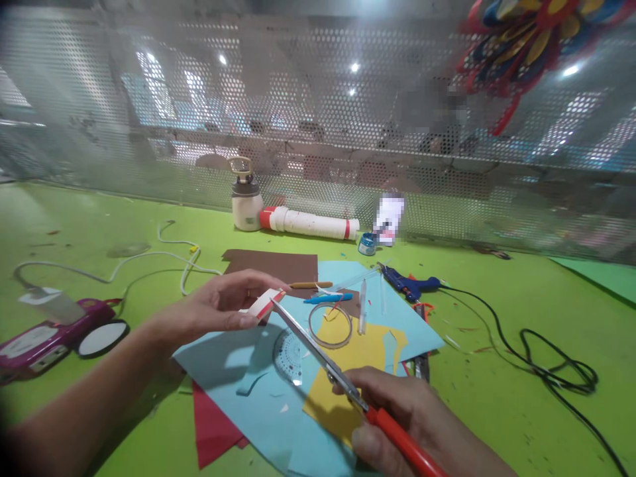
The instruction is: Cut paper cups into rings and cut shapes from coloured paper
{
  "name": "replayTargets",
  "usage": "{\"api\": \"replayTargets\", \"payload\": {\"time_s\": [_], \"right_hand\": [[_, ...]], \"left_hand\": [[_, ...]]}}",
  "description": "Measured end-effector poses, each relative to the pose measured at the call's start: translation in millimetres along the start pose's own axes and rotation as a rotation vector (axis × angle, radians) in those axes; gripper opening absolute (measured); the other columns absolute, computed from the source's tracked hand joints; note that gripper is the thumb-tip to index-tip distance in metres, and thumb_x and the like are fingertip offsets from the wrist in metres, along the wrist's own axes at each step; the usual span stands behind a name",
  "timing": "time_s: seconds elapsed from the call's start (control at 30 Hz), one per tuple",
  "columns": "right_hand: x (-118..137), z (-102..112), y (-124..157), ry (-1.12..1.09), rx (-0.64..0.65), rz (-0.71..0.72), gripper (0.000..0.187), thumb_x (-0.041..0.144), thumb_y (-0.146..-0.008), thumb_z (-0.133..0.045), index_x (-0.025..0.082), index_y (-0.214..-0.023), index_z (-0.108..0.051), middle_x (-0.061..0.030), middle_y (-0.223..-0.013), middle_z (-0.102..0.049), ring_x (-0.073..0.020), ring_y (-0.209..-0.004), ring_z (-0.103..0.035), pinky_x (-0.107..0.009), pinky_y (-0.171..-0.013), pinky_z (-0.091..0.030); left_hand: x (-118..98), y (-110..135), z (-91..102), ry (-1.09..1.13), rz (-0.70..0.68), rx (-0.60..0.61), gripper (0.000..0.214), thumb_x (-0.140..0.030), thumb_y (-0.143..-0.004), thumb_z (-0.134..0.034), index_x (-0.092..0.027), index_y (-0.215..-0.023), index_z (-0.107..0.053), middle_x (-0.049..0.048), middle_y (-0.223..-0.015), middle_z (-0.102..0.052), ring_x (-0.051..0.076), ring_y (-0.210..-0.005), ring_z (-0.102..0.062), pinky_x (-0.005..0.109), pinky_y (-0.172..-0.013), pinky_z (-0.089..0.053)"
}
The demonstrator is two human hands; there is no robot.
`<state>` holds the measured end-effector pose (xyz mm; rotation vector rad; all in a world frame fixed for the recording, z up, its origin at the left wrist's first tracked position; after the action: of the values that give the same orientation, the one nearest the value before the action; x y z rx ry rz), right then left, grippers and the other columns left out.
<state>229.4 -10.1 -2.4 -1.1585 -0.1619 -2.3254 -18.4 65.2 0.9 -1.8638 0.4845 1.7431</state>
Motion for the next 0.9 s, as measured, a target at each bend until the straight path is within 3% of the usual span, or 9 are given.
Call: {"api": "replayTargets", "payload": {"time_s": [0.27, 0.5, 0.6, 0.9], "right_hand": [[-0.6, -1.6, -0.9, -0.051, 0.037, -0.006, 0.042, 0.059, -0.084, -0.055, 0.029, -0.109, -0.070, -0.0006, -0.066, -0.062, -0.0164, -0.057, -0.058, -0.024, -0.049, -0.044], [0.9, -2.1, -1.5, -0.082, 0.067, -0.044, 0.034, 0.057, -0.083, -0.056, 0.028, -0.092, -0.072, -0.0017, -0.067, -0.063, -0.0185, -0.062, -0.062, -0.023, -0.050, -0.047], [1.8, -1.7, -1.3, -0.037, 0.084, -0.036, 0.032, 0.053, -0.086, -0.055, 0.029, -0.099, -0.071, -0.0019, -0.073, -0.066, -0.0179, -0.065, -0.063, -0.025, -0.056, -0.051], [0.7, -1.8, -2.0, -0.046, 0.129, -0.018, 0.040, 0.058, -0.087, -0.052, 0.029, -0.106, -0.070, -0.0019, -0.073, -0.065, -0.0185, -0.065, -0.063, -0.025, -0.053, -0.048]], "left_hand": [[-1.8, -0.1, -0.8, -0.015, 0.003, 0.020, 0.046, -0.025, -0.077, -0.073, -0.016, -0.120, -0.060, 0.0141, -0.116, -0.065, 0.025, -0.102, -0.061, 0.037, -0.085, -0.047], [-1.2, -0.4, -1.3, -0.009, -0.006, 0.033, 0.044, -0.022, -0.077, -0.072, -0.016, -0.119, -0.059, 0.0141, -0.115, -0.066, 0.024, -0.101, -0.061, 0.036, -0.084, -0.047], [-1.2, -0.5, -1.9, 0.001, -0.011, 0.036, 0.043, -0.022, -0.078, -0.072, -0.017, -0.118, -0.060, 0.0132, -0.113, -0.066, 0.023, -0.099, -0.061, 0.035, -0.083, -0.048], [-4.6, -0.1, -3.3, -0.042, -0.010, 0.045, 0.043, -0.021, -0.078, -0.071, -0.015, -0.119, -0.058, 0.0140, -0.114, -0.065, 0.025, -0.104, -0.060, 0.038, -0.087, -0.047]]}}
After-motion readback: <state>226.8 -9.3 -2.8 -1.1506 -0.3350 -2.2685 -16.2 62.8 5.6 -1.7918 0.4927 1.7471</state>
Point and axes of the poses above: each hand's wrist, its own y-axis away from the middle knuckle, its own z-axis out of the back of the hand, x = y × z, the point moved 5 cm from there along -y, towards the middle knuckle
